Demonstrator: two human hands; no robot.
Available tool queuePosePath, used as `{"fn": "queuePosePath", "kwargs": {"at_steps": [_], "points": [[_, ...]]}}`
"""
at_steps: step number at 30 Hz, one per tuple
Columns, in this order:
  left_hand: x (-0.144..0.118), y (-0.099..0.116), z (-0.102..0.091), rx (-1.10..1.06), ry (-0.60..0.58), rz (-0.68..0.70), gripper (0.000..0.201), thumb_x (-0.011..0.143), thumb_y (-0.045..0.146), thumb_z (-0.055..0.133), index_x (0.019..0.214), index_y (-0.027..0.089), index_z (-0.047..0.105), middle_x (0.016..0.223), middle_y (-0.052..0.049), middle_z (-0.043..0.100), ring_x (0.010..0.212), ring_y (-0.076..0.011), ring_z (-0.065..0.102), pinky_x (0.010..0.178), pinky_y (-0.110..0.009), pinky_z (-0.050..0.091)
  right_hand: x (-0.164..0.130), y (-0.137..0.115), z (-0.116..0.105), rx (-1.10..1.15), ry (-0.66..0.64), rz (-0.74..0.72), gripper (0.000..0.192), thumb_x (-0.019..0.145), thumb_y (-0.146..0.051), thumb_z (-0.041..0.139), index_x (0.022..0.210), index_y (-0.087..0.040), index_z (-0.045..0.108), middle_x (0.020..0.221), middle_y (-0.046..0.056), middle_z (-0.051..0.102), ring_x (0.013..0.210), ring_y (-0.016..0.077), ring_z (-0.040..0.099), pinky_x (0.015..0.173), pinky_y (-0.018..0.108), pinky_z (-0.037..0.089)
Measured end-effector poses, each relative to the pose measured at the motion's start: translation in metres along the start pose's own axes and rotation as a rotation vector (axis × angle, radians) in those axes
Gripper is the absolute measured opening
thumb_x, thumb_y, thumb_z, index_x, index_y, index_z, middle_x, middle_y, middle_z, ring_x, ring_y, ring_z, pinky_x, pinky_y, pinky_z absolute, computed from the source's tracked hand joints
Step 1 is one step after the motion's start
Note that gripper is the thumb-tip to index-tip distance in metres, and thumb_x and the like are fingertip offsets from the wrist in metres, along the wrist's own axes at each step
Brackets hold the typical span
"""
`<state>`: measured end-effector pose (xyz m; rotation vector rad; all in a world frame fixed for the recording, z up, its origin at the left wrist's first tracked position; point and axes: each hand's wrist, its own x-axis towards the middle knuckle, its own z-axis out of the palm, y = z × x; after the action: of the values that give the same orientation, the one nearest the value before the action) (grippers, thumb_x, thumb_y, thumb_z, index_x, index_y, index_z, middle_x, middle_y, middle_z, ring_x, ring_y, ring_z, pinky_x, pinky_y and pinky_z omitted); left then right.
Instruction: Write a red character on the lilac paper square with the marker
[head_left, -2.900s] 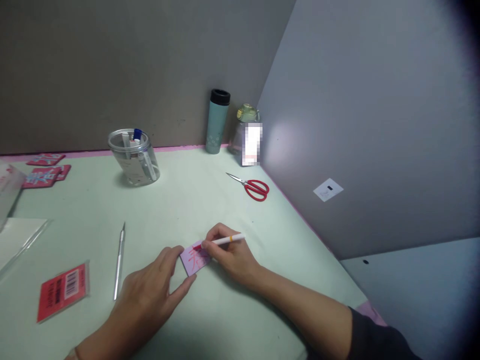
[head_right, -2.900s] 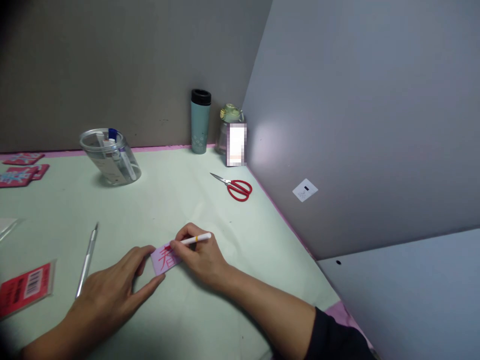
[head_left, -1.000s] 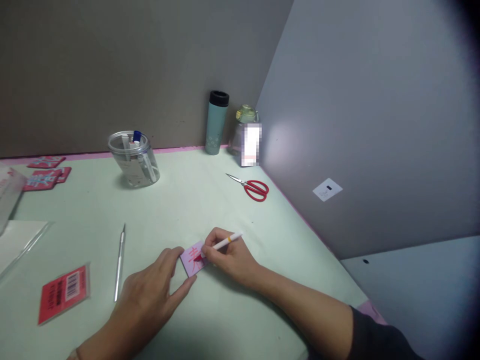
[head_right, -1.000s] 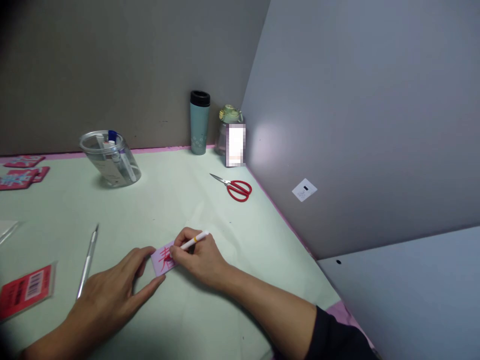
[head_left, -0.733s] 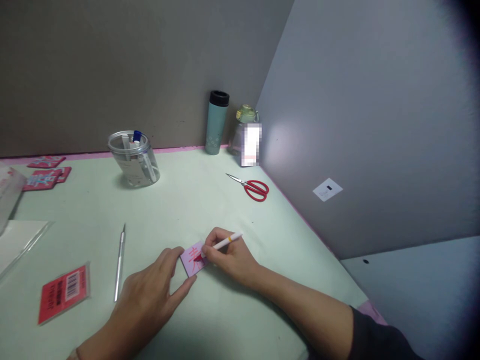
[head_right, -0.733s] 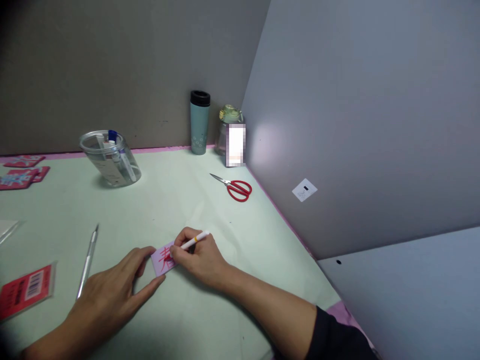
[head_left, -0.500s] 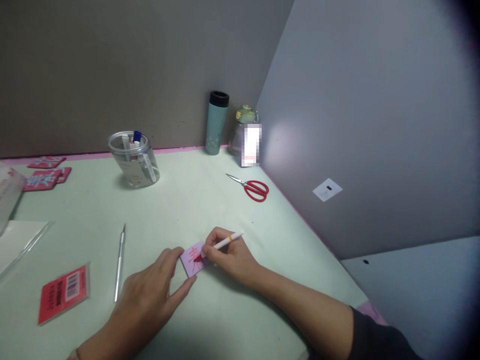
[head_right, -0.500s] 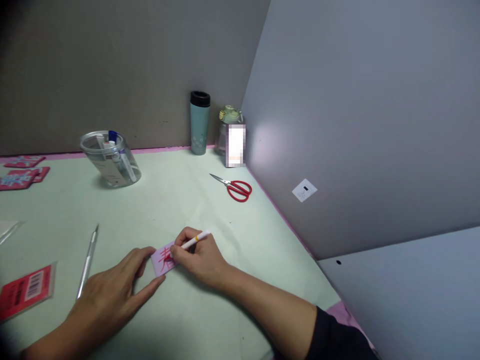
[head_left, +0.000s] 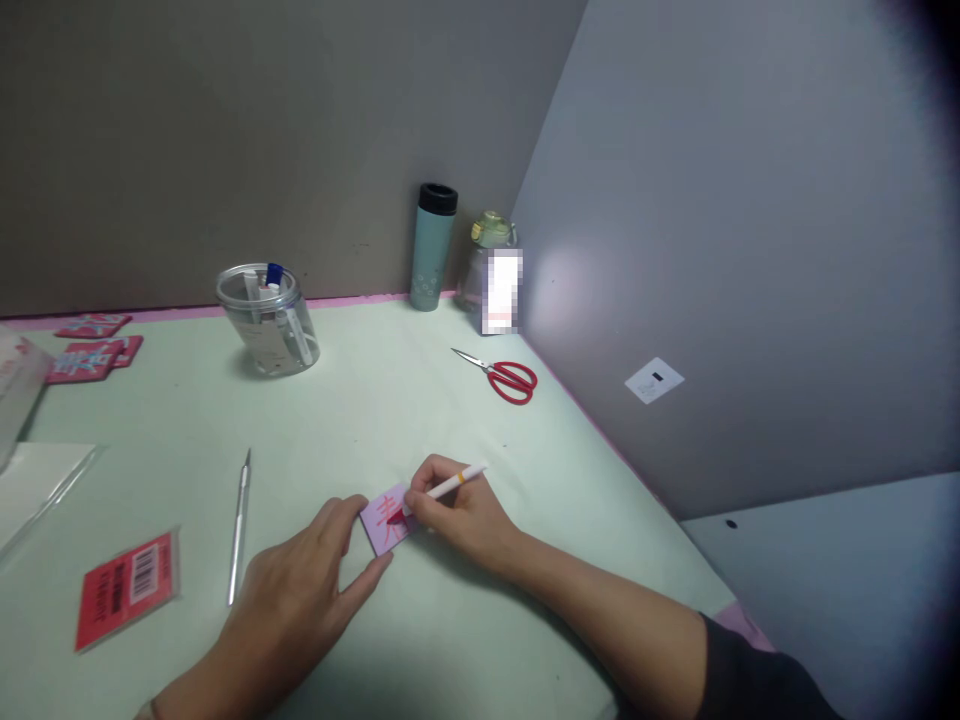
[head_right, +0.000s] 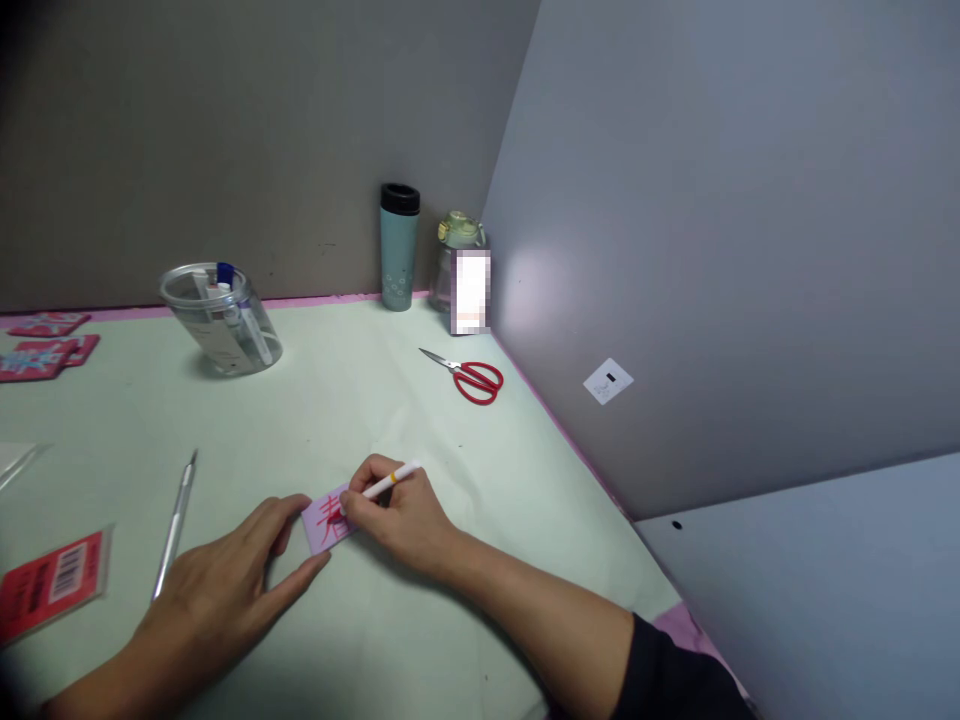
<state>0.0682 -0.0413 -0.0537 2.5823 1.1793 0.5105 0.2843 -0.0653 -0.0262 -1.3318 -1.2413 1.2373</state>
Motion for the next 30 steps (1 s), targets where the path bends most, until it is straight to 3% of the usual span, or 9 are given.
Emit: {"fn": "queuePosePath", "kwargs": {"at_steps": [30], "points": [[-0.0003, -0.0003, -0.0007, 0.064, 0.03, 0.054, 0.029, 0.103, 0.045, 0.042, 0.122, 0.023, 0.046, 0.078, 0.004, 0.059, 0.053, -0.0159, 0.063, 0.049, -0.027, 0.04, 0.0012, -0.0009, -0.0009, 0.031, 0.006, 0.002, 0.012, 0.082, -0.025, 0.067, 0.074, -0.019, 0.059, 0.066, -0.003, 0.058, 0.059, 0.0121, 0.049, 0.057, 0.026, 0.038]]}}
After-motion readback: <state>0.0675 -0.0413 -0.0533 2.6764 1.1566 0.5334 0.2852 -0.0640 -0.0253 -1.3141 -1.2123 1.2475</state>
